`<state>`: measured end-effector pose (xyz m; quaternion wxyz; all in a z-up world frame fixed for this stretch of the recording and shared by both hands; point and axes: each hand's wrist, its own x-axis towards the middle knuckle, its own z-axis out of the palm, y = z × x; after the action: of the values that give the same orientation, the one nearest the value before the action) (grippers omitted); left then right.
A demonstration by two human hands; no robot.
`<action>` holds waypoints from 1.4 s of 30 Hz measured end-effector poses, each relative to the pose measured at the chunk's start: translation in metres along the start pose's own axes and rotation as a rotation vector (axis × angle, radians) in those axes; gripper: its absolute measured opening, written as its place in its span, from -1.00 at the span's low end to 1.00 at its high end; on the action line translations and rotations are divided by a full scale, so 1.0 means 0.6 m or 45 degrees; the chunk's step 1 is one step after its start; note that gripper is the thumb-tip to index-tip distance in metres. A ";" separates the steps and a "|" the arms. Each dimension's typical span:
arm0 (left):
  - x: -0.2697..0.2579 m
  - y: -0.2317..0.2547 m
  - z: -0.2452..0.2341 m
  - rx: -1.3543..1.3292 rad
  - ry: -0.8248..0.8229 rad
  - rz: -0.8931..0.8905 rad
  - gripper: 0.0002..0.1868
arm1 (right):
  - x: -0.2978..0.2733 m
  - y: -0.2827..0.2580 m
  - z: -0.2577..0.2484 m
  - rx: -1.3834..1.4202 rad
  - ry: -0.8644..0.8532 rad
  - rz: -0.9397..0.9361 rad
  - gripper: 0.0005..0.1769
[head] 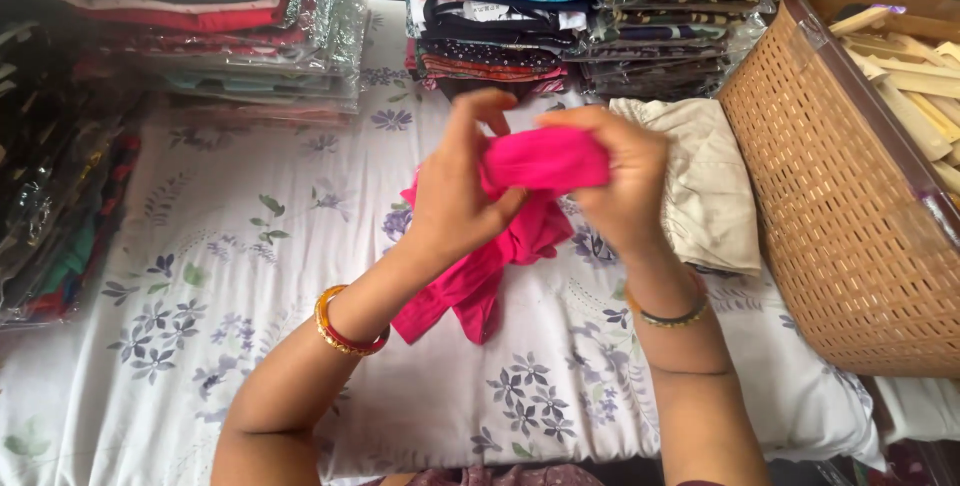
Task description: Folding a pink shirt and blue floral leggings on a table.
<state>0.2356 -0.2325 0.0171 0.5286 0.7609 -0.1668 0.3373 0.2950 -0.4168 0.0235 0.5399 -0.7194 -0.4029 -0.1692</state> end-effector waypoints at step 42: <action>0.105 -0.050 -0.391 -1.413 0.680 -0.278 -0.45 | 0.175 0.166 -0.098 0.706 0.413 0.362 -0.52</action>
<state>0.2200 0.0010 0.0897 0.9000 0.2748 -0.1006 0.3230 0.4468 -0.4378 0.0520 0.7899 -0.5580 -0.2384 -0.0884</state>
